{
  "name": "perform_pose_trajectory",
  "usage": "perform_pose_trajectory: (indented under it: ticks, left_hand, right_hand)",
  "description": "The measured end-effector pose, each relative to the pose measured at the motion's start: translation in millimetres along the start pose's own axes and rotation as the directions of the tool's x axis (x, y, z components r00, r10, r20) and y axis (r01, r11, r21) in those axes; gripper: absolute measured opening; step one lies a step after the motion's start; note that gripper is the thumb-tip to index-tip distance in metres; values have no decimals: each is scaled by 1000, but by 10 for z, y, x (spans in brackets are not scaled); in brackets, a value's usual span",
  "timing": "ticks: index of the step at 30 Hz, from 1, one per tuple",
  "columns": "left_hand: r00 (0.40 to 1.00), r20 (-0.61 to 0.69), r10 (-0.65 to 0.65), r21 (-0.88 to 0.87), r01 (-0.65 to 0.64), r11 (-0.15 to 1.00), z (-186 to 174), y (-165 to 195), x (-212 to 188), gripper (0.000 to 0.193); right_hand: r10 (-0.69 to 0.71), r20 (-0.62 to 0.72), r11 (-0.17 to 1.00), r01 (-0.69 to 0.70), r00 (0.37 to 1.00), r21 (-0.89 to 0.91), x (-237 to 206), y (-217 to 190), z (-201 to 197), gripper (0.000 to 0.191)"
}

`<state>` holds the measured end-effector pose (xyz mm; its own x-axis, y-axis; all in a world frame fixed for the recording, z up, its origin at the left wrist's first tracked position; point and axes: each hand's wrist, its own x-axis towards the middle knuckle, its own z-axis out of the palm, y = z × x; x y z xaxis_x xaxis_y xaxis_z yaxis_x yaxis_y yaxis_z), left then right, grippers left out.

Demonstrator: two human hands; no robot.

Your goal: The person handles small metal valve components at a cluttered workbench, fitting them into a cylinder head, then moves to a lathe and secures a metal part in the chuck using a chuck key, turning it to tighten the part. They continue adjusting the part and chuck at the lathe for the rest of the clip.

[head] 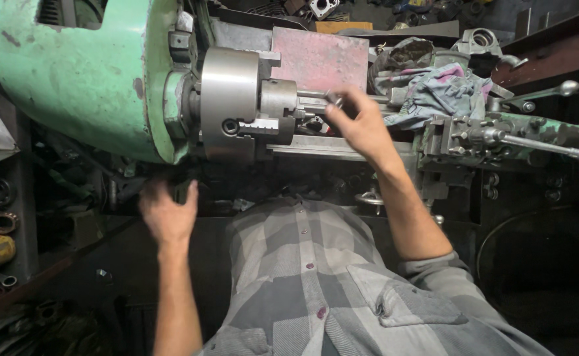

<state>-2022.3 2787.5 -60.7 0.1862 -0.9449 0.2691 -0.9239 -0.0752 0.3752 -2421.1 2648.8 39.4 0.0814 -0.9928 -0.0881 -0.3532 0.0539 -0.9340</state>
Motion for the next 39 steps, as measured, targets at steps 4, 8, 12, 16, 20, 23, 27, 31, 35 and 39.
perform_pose_trajectory:
  ticks: [4,8,12,16,20,23,27,31,35,39]
  left_hand:
    - [990,94,-106,168,89,982,-274,-267,-62,83]
    - [935,188,-301,31,301,953,-160,-439,-201,91]
    - [958,-167,-235,-110,219,970,347,-284,-351,90]
    - [956,-156,-248,-52,243,969,398,-208,-353,81]
    - [935,84,-344,96,336,937,-126,-282,-291,87]
    - [990,-79,-113,210,128,969,-180,-40,-210,72]
    - [977,-211,13,73,3,997,-62,336,-92,36]
    - [970,-241,17,-264,-82,961,3,666,-8,19]
    - [951,-304,64,-367,-178,913,-8,865,122,18]
    - [951,-310,11,-506,-175,845,-19,944,229,16]
  right_hand:
    - [-169,-33,969,160,985,-189,-115,-27,-27,24]
    - [-51,-173,992,29,984,-126,-91,-86,-105,20]
    - [-74,-193,996,62,978,-67,-77,-122,-115,20]
    - [1,-150,1000,-1,989,0,-97,-106,-69,19]
    - [-13,-129,1000,14,992,7,-104,-47,-77,19]
    - [4,-143,1000,-2,990,17,-118,14,-122,20]
    - [21,-168,999,-16,986,34,-155,92,-159,20]
    - [65,-189,998,-60,980,35,-207,135,-154,21]
    - [81,-190,996,-71,979,57,-249,160,-173,22]
    - [94,-192,993,-80,977,82,-281,220,-187,21]
